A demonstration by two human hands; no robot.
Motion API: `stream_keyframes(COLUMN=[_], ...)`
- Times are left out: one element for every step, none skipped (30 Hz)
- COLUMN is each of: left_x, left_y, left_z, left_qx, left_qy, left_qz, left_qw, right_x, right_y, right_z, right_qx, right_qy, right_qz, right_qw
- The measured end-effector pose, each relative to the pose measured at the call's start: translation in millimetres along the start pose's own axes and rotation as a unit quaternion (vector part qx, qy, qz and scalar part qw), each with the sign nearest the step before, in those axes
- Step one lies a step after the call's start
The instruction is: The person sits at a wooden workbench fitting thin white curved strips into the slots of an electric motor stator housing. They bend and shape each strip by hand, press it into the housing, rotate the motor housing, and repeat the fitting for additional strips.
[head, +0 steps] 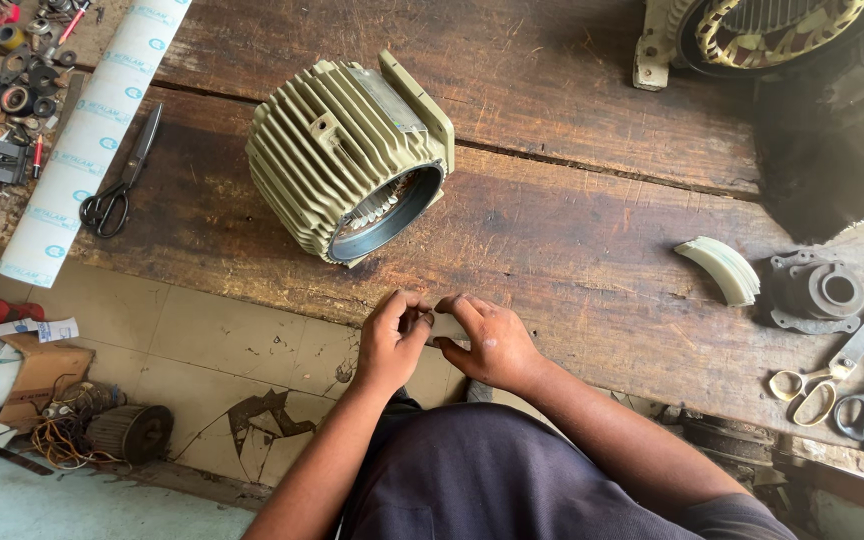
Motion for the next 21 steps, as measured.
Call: stream_keyframes(left_x=[-1.1, -2.7, -3.8, -3.9, -4.2, -4.3, -4.5, -5.2, -5.6, -6.0, -6.5, -7.0, -7.8, -8.5, -8.8, -9.4, -10.4, -10.6, -10.8, -10.9, -10.9], left_y=[1.8, 0.8, -1.9, -5.6, -6.5, -7.4, -8.3, -8.6, -8.6, -8.3, -7.8, -7.4, -6.6, -7.9, -8.8, -10.0, -9.7, -9.9, -10.2, -10.5, -11.3], left_z=[-8.5, -2.7, 3.8, 11.2, 13.7, 16.6, 19.7, 19.1, 18.1, 16.9, 14.4, 11.5, 8.2, 8.5, 8.7, 9.0, 9.8, 10.7, 11.8, 14.6, 17.4], left_qx=[-0.002, 0.025, 0.054, 0.082, 0.086, 0.09, 0.094, 0.089, 0.083, 0.078, 0.071, 0.064, 0.057, 0.055, 0.053, 0.052, 0.045, 0.039, 0.033, 0.047, 0.061], left_qy=[-0.031, 0.005, 0.042, 0.078, 0.086, 0.093, 0.101, 0.089, 0.078, 0.066, 0.05, 0.034, 0.018, 0.02, 0.022, 0.024, 0.028, 0.031, 0.036, 0.048, 0.06], left_qz=[-0.006, -0.001, 0.003, 0.009, 0.006, 0.003, 0.0, -0.003, -0.007, -0.012, -0.015, -0.017, -0.02, -0.008, 0.003, 0.014, 0.016, 0.019, 0.02, 0.016, 0.012], left_qw=[1.0, 1.0, 0.998, 0.994, 0.993, 0.992, 0.99, 0.992, 0.993, 0.995, 0.996, 0.997, 0.998, 0.998, 0.998, 0.998, 0.998, 0.999, 0.999, 0.998, 0.996], right_x=[-0.3, -0.8, -1.3, -1.8, -2.3, -2.9, -3.3, -3.4, -3.6, -3.9, -4.2, -4.5, -4.7, -4.9, -5.1, -5.4, -5.9, -5.8, -5.8, -6.3, -6.8], right_y=[-0.5, -1.2, -1.7, -2.4, -3.4, -4.3, -5.0, -5.4, -5.8, -6.7, -7.4, -7.8, -6.0, -3.8, -1.8, -1.5, -1.4, -1.6, -1.1, -1.3, -1.1], right_z=[0.0, 0.1, -0.3, -0.8, -1.1, -1.4, -2.3, -3.3, -4.0, -5.9, -7.7, -9.3, -9.5, -9.6, -9.6, -10.4, -11.1, -11.5, -10.6, -9.3, -8.3], right_qx=[0.005, 0.01, 0.015, 0.018, 0.022, 0.025, 0.022, 0.02, 0.018, 0.012, 0.007, 0.001, -0.004, -0.009, -0.014, -0.016, -0.018, -0.02, -0.02, -0.021, -0.021], right_qy=[0.004, 0.008, 0.012, 0.016, 0.019, 0.022, 0.022, 0.021, 0.021, 0.014, 0.008, 0.002, 0.003, 0.004, 0.005, 0.002, -0.001, -0.005, -0.001, 0.003, 0.007], right_qz=[-0.001, -0.003, -0.005, -0.006, -0.008, -0.01, -0.011, -0.012, -0.013, -0.01, -0.008, -0.005, -0.013, -0.021, -0.029, -0.028, -0.027, -0.026, -0.028, -0.031, -0.035], right_qw=[1.0, 1.0, 1.0, 1.0, 1.0, 0.999, 0.999, 0.999, 1.0, 1.0, 1.0, 1.0, 1.0, 1.0, 0.999, 0.999, 0.999, 0.999, 0.999, 0.999, 0.999])
Point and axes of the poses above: each hand's wrist, its own x-axis away from the middle knuckle, its own y-axis out of the back of the hand, z = x × y, the point moved 10 cm from there along -x, towards the middle knuckle, and after that the axes turned 1 degree about x, right-handed, at the moved point
